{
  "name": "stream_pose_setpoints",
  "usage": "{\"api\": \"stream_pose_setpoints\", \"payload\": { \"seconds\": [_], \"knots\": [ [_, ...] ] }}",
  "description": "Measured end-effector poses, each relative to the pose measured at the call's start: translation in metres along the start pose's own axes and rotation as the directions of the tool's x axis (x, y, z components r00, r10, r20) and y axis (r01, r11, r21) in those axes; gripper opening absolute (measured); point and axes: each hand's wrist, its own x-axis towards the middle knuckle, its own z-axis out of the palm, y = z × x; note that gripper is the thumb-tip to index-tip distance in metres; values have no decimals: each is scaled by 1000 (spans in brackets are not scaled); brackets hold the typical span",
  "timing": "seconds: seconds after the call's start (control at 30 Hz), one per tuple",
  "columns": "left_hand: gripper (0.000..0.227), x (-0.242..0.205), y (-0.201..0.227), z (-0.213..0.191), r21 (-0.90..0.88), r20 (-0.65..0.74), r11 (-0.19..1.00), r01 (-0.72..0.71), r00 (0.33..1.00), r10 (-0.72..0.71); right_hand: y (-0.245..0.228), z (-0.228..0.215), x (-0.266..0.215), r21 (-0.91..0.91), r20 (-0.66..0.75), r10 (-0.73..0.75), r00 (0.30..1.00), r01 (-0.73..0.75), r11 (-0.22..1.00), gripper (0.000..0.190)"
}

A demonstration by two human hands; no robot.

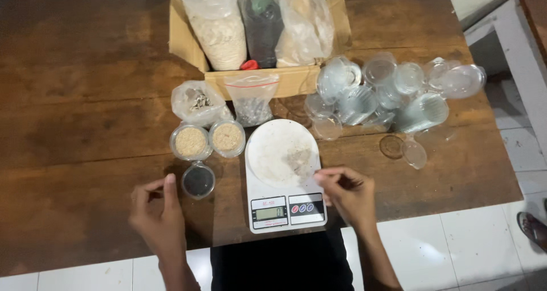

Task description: The person scoops black powder from a bag using a small green spoon and adds it to a scale, then repeats the process with a clear container.

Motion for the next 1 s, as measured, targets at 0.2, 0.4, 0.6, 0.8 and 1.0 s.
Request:
{"api": "stream_pose_setpoints", "payload": {
  "seconds": [0.2,0.4,0.6,0.8,1.0],
  "knots": [
    [28,0,21,-1,-76,219,989,124,970,-105,1,-43,12,-341,-240,-149,959,60,938,34],
    [11,-7,18,9,-192,226,955,227,957,-182,-19,-94,30,-775,-222,-669,709,287,562,8],
    [23,-7,37,10,-204,262,940,272,941,-215,-48,-124,66,-973,32,-464,885,133,187,23],
    [27,-11,34,8,-231,272,924,303,932,-238,-42,-135,77,-927,158,-444,882,288,242,9],
    [27,-13,26,8,-250,262,933,260,946,-193,-43,-137,77,-912,141,-463,875,297,283,7]
  ]
}}
